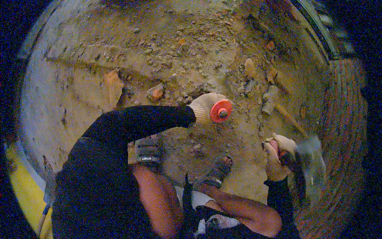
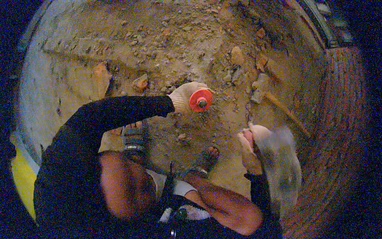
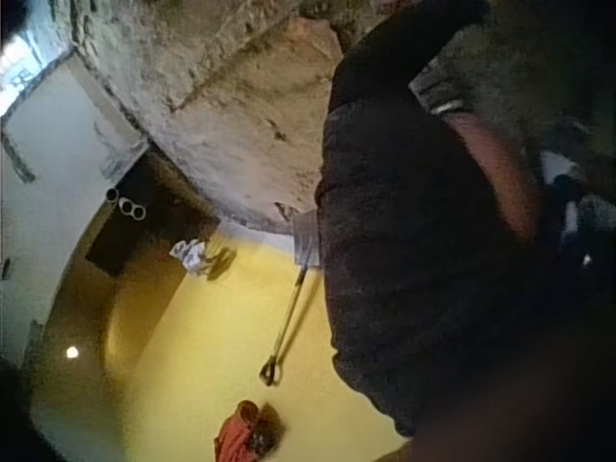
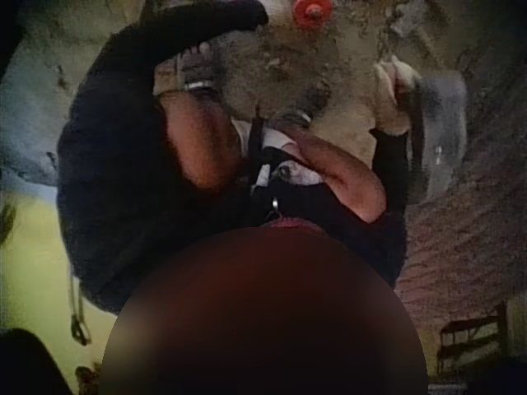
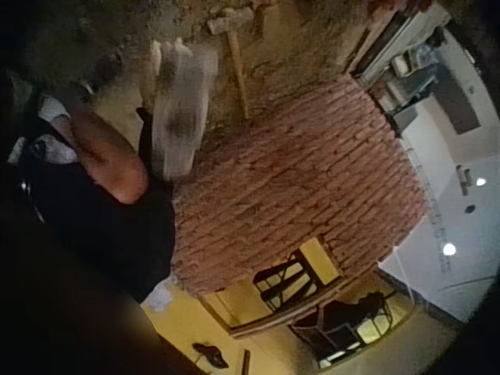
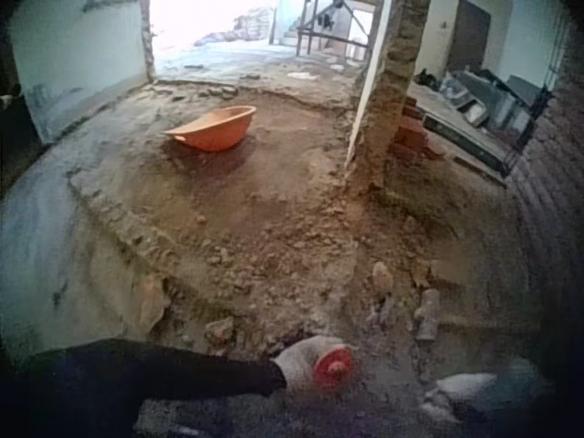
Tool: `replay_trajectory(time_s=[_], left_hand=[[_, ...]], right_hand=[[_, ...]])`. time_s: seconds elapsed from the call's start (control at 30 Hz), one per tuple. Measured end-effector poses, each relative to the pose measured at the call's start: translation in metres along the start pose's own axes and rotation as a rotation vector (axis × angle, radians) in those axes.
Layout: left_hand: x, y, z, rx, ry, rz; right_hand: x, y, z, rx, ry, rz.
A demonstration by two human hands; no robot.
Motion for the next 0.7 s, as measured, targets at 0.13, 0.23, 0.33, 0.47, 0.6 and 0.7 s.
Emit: replay_trajectory(time_s=[0.13, 0.23, 0.33, 0.47, 0.6, 0.7], left_hand=[[0.009, 0.008, 0.002, -0.058, -0.004, 0.131], [0.016, 0.010, 0.002, -0.020, 0.038, 0.118], [0.023, 0.012, 0.002, -0.005, -0.016, 0.187], [0.024, 0.013, 0.004, -0.100, -0.003, 0.180], [0.020, 0.012, 0.004, -0.081, -0.005, 0.103], [0.015, 0.011, 0.001, -0.005, -0.054, 0.315]], right_hand=[[-0.001, 0.027, -0.009, -0.035, -0.414, -0.078], [-0.017, 0.057, -0.009, 0.125, -0.105, 0.112], [-0.020, 0.044, 0.003, 0.037, -0.024, -0.007], [0.003, 0.010, 0.017, -0.254, -0.031, -0.092], [0.018, 0.022, 0.010, -0.211, -0.236, -0.092], [0.006, 0.053, 0.002, 0.055, -0.153, -0.012]])
Point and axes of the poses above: each hand's wrist, its own z-axis away from the middle knuckle, its own y-axis out of the palm, x = y × z, the point moved 1 cm from there along -z, towards the middle knuckle, and after that the axes turned 6 degrees about -x, right-handed, at the moved point
